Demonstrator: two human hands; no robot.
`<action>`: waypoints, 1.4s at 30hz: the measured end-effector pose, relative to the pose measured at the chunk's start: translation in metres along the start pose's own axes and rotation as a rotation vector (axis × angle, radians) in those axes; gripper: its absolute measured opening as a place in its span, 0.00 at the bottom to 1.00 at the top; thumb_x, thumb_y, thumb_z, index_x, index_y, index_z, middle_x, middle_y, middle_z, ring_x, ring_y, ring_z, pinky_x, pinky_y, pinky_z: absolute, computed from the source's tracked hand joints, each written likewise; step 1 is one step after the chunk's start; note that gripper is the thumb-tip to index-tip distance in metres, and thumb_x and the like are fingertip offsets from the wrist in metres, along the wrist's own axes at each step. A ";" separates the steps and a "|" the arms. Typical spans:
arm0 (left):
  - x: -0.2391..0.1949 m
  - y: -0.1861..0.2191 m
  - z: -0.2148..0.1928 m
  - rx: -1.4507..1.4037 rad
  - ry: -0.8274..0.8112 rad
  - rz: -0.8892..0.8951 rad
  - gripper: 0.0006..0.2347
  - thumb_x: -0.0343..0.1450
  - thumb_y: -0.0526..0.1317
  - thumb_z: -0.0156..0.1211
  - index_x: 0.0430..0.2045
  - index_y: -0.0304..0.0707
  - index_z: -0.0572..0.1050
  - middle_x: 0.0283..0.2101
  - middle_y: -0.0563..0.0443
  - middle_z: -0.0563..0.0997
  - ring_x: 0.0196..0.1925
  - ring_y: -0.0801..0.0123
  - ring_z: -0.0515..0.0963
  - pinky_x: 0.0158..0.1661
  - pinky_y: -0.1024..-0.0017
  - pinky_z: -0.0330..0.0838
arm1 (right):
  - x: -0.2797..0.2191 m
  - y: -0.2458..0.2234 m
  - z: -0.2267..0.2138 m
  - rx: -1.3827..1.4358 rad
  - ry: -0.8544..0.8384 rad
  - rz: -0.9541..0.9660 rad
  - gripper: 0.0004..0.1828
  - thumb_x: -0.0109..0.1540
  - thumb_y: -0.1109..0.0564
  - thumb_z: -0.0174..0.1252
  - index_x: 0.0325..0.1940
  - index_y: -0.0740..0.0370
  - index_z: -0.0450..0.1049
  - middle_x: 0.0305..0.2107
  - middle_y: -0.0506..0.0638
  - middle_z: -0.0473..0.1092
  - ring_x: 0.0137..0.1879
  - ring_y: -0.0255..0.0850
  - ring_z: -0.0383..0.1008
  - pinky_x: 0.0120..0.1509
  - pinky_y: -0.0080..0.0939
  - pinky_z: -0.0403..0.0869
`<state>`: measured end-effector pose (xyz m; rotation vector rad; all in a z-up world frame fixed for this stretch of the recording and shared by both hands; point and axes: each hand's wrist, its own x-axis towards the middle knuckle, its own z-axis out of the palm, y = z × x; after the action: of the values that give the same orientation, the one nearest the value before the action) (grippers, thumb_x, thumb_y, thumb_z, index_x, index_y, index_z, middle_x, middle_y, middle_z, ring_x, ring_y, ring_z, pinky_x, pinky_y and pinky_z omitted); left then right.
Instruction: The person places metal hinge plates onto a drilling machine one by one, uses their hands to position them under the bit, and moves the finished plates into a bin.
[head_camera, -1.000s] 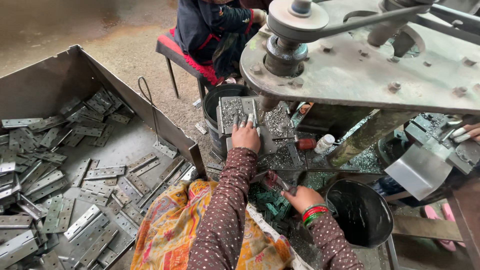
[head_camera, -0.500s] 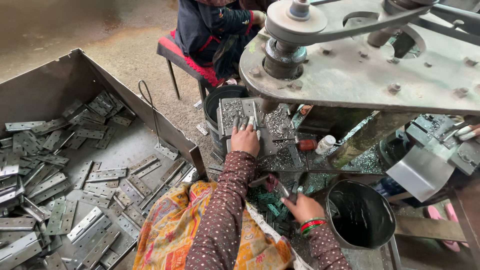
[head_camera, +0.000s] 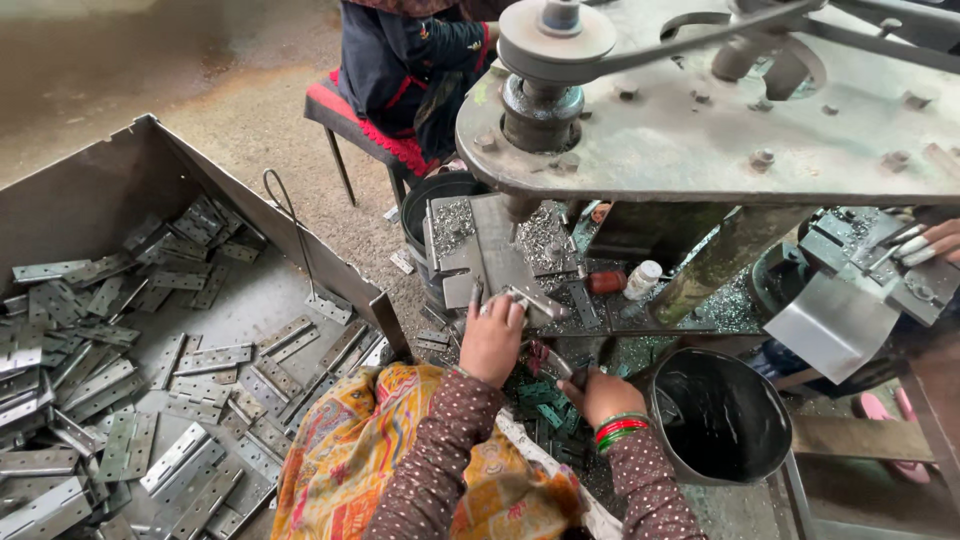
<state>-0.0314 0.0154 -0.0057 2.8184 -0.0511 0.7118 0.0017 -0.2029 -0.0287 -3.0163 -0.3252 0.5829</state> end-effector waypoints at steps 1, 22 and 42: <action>0.007 -0.002 0.001 -0.070 0.102 -0.031 0.07 0.74 0.36 0.54 0.43 0.34 0.74 0.49 0.44 0.76 0.53 0.56 0.77 0.62 0.46 0.63 | 0.002 0.002 0.002 0.003 -0.005 0.001 0.39 0.59 0.21 0.52 0.49 0.57 0.76 0.39 0.60 0.78 0.48 0.56 0.79 0.52 0.56 0.77; 0.002 0.014 -0.011 0.244 -0.094 -0.234 0.21 0.67 0.44 0.50 0.52 0.31 0.73 0.68 0.37 0.66 0.70 0.50 0.65 0.67 0.41 0.48 | -0.001 0.001 0.007 0.009 0.068 -0.019 0.34 0.57 0.25 0.55 0.44 0.56 0.77 0.33 0.59 0.79 0.42 0.56 0.82 0.47 0.56 0.79; 0.046 -0.008 0.023 0.141 -0.056 -0.327 0.17 0.70 0.40 0.51 0.49 0.30 0.77 0.62 0.42 0.73 0.65 0.52 0.70 0.64 0.44 0.56 | 0.034 0.042 0.131 0.145 0.250 -0.083 0.35 0.58 0.24 0.52 0.38 0.59 0.77 0.28 0.60 0.77 0.35 0.57 0.81 0.41 0.54 0.78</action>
<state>0.0207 0.0192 -0.0057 2.8752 0.4569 0.5803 -0.0078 -0.2356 -0.1660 -2.8748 -0.3734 0.2087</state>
